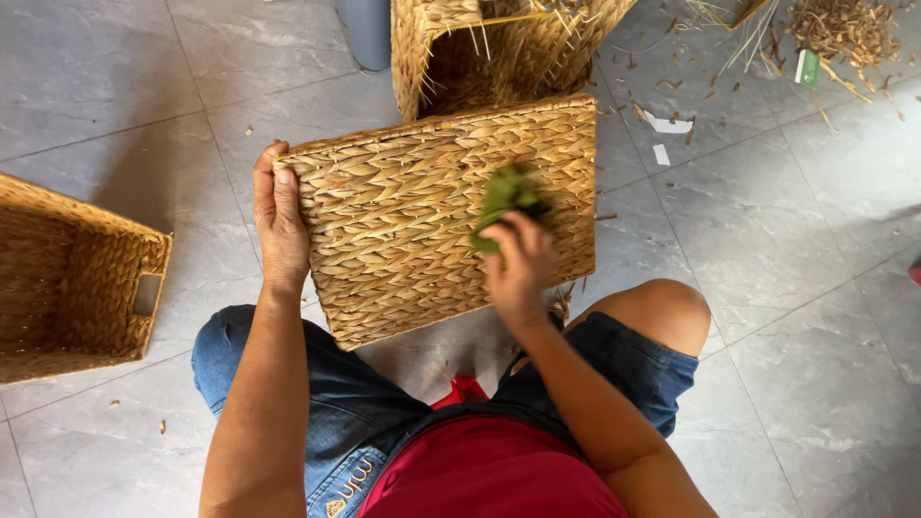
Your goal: The person sits on the floor and wipes woven water-hyacinth storage baskets with a green cloth, turning each basket to clean its sides and interior. They occasionally use scissors to snip stray fibers from the weave and set finished baskets aside.
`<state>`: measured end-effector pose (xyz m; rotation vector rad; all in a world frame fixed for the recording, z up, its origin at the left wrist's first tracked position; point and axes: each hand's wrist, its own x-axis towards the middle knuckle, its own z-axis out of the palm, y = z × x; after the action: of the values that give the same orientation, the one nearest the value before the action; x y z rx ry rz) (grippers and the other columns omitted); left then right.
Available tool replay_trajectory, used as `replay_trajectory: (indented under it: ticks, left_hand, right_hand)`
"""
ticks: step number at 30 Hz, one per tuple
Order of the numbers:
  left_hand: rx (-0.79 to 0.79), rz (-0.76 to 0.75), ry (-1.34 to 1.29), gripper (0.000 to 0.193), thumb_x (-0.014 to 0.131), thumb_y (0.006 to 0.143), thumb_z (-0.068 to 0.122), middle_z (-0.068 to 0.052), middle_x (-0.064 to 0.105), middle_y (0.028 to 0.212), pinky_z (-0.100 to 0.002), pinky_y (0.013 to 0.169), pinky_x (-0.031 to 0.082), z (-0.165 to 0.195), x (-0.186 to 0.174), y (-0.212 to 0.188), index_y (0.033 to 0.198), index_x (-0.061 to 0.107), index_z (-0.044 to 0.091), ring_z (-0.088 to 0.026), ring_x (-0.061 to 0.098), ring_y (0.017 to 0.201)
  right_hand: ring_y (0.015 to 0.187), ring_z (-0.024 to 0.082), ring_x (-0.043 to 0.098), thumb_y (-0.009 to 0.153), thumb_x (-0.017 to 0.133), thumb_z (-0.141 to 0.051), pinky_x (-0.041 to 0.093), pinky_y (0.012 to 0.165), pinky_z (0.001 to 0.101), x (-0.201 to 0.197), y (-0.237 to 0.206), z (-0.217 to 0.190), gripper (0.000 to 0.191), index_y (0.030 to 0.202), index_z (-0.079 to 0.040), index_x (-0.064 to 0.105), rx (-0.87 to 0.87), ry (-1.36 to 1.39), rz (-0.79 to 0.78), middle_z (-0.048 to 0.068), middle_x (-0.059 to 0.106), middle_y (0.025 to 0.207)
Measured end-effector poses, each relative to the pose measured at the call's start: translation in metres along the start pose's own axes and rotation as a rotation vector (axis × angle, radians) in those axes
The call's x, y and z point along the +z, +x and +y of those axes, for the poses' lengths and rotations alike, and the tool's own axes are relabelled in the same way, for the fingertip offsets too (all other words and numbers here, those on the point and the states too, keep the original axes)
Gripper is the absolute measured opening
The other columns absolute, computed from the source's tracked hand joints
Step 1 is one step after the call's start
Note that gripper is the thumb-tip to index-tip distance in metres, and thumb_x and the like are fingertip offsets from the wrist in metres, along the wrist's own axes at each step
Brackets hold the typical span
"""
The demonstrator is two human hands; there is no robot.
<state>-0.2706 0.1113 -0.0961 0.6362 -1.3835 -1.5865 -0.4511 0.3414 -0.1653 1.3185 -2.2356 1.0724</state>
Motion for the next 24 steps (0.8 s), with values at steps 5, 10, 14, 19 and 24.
replay_trajectory:
  ticks: [5,10,14,19,24]
  left_hand:
    - [0.020,0.003,-0.005,0.044,0.053,0.112,0.039,-0.007,0.050,0.149,-0.034,0.118,0.040,-0.007,-0.005,0.000,0.147,0.049,0.012,-0.017,0.050,0.134]
    - [0.057,-0.033,-0.045,0.045,0.054,0.114,0.037,-0.006,0.050,0.148,-0.033,0.119,0.040,-0.011,-0.011,0.000,0.150,0.048,0.010,-0.016,0.049,0.134]
    - [0.042,-0.025,0.004,0.046,0.053,0.113,0.036,-0.005,0.049,0.151,-0.032,0.120,0.038,-0.010,-0.010,-0.001,0.150,0.047,0.010,-0.016,0.048,0.136]
    - [0.016,-0.032,-0.017,0.044,0.053,0.114,0.035,-0.007,0.050,0.146,-0.032,0.120,0.037,-0.007,-0.004,-0.002,0.151,0.048,0.011,-0.017,0.048,0.134]
    - [0.025,-0.024,-0.013,0.043,0.053,0.114,0.036,-0.008,0.048,0.150,-0.033,0.122,0.036,-0.005,0.000,-0.002,0.150,0.049,0.011,-0.018,0.046,0.137]
  right_hand:
    - [0.115,0.022,0.050,0.080,0.072,-0.005,0.033,0.094,0.0437,0.022,-0.026,-0.105,0.035,0.108,-0.026,0.072,-0.305,0.258,-0.236,-0.006,0.058,0.132]
    - [0.121,0.018,0.052,0.085,0.076,-0.017,0.035,0.097,0.0419,0.029,-0.045,-0.132,0.033,0.116,-0.026,0.072,-0.504,0.370,-0.387,-0.008,0.056,0.139]
    - [0.114,0.015,0.053,0.088,0.076,-0.014,0.035,0.090,0.0362,0.020,-0.047,-0.073,0.028,0.112,-0.029,0.072,-0.497,0.164,-0.267,-0.012,0.058,0.132]
    - [0.111,0.026,0.055,0.076,0.070,-0.006,0.041,0.090,0.0449,-0.024,-0.049,0.025,0.034,0.105,-0.023,0.071,-0.172,-0.005,-0.197,-0.001,0.062,0.125]
    - [0.120,0.034,0.055,0.083,0.065,-0.004,0.043,0.103,0.0474,-0.041,-0.034,0.067,0.031,0.109,-0.018,0.070,0.240,-0.075,0.037,0.007,0.062,0.129]
